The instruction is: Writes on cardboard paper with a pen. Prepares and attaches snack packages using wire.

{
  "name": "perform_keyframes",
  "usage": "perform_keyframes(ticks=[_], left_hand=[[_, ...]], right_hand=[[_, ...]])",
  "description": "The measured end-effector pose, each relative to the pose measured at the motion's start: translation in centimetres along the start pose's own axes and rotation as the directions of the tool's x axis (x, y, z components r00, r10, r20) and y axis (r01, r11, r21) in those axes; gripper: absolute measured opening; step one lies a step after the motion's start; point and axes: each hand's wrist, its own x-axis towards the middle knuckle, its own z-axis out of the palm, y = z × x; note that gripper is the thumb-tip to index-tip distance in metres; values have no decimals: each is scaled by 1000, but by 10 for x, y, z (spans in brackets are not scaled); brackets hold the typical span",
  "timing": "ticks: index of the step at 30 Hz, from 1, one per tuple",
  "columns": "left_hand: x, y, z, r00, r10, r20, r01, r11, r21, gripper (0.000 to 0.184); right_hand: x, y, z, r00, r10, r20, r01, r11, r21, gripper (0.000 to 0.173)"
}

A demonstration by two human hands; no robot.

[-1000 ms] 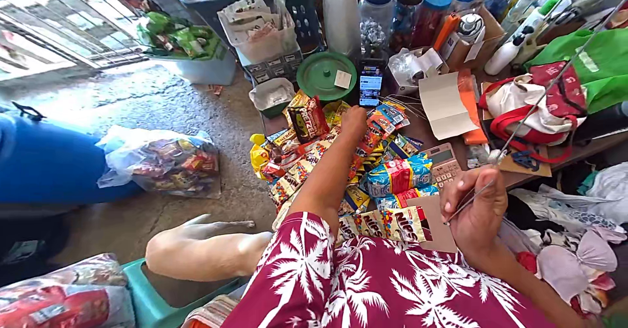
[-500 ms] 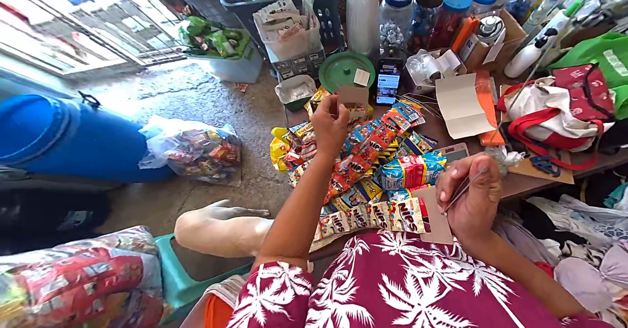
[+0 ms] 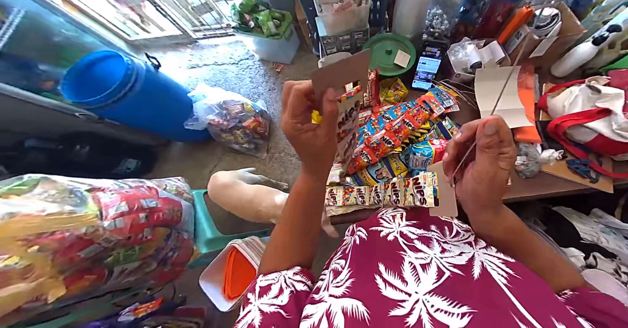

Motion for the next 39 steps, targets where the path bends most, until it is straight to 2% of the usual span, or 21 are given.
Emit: perform_keyframes(ticks=[3,7,11,17,21,25,29,39], left_hand=[[4,30,-21,994,103,-42,-99,991,86,10],[-13,58,-26,992,122,17,-123,978,166,15],[-32,68,-18,987,141,70,-150,978,144,15],[-43,74,-18,985,144,90,-150,987,60,15],[-42,73,-23,993,103,58,-104,994,21,15],[-43,71,-26,996,74,57,-72,996,-47,15],[-45,71,-29,992,100,78,-94,993,-76,15],[-36,67,-40,975,165,151,-158,986,-56,15]], right_hand=[[4,-2,14,998,-38,41,39,999,-11,30],[4,-3,35,993,-38,111,41,999,-31,28],[0,-5,54,985,-7,173,22,996,-86,29],[-3,-4,69,977,-39,209,89,968,-235,24],[-9,-5,72,972,-37,231,94,966,-240,10],[-11,-6,72,965,-67,255,126,966,-226,12],[-13,-7,75,970,-85,229,139,963,-232,6],[-13,-7,76,968,-80,239,135,965,-224,5]])
